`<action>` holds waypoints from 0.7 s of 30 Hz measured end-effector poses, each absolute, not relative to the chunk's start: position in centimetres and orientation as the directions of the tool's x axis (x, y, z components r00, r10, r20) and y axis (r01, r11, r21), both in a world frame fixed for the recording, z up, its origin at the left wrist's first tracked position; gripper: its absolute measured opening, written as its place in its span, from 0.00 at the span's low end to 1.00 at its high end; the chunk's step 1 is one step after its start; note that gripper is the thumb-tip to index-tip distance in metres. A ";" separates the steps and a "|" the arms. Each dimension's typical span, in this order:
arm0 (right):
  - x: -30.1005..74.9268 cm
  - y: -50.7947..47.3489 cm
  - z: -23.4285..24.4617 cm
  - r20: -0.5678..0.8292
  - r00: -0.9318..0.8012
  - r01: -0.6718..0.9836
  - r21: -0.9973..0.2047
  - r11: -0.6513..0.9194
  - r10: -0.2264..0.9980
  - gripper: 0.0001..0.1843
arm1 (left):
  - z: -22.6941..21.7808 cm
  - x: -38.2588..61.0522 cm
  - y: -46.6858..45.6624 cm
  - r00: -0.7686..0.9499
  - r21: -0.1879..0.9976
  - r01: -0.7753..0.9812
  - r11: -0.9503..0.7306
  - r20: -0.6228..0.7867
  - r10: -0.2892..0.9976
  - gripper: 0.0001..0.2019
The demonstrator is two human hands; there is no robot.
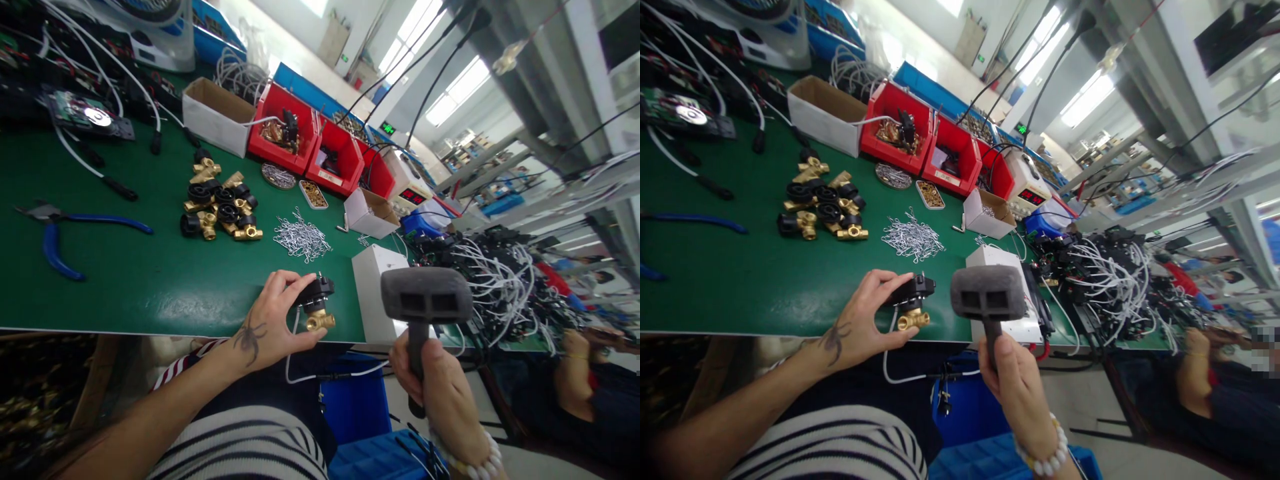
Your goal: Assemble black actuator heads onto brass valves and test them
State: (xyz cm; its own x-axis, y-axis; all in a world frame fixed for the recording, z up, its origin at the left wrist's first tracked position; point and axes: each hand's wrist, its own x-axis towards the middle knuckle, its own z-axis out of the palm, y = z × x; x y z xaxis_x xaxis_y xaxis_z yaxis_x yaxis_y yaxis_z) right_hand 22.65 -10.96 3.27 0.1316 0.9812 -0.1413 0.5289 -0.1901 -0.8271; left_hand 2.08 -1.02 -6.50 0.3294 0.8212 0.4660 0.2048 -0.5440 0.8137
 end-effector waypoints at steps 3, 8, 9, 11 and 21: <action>22.3 -10.6 3.4 -0.268 0.064 0.641 -0.727 -0.246 0.961 0.32 | -6.6 2.1 -1.0 0.343 0.803 0.188 -0.565 0.486 0.804 0.32; 22.5 -10.7 4.0 -0.106 0.165 0.538 -0.823 -0.180 0.981 0.33 | -6.7 2.1 -1.1 0.348 0.797 0.197 -0.570 0.487 0.801 0.33; 22.5 -10.7 3.9 -0.066 0.195 0.523 -0.837 -0.161 0.979 0.33 | -6.7 2.1 -1.1 0.345 0.799 0.195 -0.569 0.487 0.803 0.33; 22.3 -10.7 3.7 -0.086 0.173 0.580 -0.796 -0.172 0.981 0.32 | -6.7 2.1 -1.1 0.336 0.801 0.185 -0.570 0.493 0.803 0.33; 21.8 -10.7 4.0 -0.125 0.172 0.572 -0.795 -0.202 0.977 0.35 | -6.9 2.3 -1.1 0.329 0.798 0.176 -0.576 0.504 0.799 0.33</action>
